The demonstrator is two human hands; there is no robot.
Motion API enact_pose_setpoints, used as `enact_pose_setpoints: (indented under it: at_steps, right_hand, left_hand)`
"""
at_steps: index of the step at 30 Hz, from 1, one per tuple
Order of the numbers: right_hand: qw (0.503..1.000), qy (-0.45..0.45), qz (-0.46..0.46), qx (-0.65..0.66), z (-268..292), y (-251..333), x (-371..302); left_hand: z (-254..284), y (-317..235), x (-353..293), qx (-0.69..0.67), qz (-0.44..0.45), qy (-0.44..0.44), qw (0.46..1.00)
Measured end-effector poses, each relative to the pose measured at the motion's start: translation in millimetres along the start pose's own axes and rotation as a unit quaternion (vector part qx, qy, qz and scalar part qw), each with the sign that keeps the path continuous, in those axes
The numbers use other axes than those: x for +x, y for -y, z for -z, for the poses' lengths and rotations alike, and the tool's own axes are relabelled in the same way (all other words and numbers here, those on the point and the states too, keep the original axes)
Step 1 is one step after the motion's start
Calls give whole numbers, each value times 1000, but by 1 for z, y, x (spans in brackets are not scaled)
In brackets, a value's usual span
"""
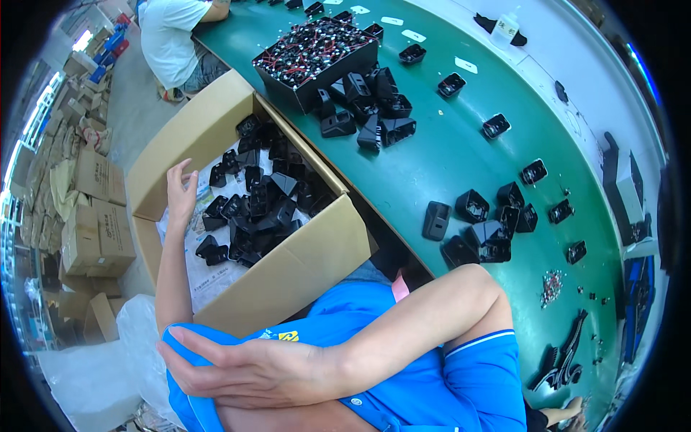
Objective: The person unpacks plastic housings from a cardboard box onto the workbench. The person then inserts wired electronic components into the plastic housings and snaps the casing pieces together by hand.
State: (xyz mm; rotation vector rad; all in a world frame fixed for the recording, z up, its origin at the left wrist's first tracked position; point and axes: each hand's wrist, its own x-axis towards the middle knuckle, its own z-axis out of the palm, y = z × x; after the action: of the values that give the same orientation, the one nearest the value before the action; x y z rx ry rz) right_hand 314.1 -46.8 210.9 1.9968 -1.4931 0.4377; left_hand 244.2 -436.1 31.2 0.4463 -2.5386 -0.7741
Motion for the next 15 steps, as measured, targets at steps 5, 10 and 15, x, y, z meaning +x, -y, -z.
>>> enact_pose_setpoints:
  at_steps: [5,10,15]
  right_hand:
    - [997,-57,-34,-39,4,28,9]
    - [994,-85,-12,-66,1,47,19]
    - [985,-168,-12,-50,-10,50,24]
  left_hand:
    - [23,-26,-37,25,-30,27,999]
    - [9,-4,-76,34,-12,43,998]
    - [-20,-39,-62,14,-42,87,995]
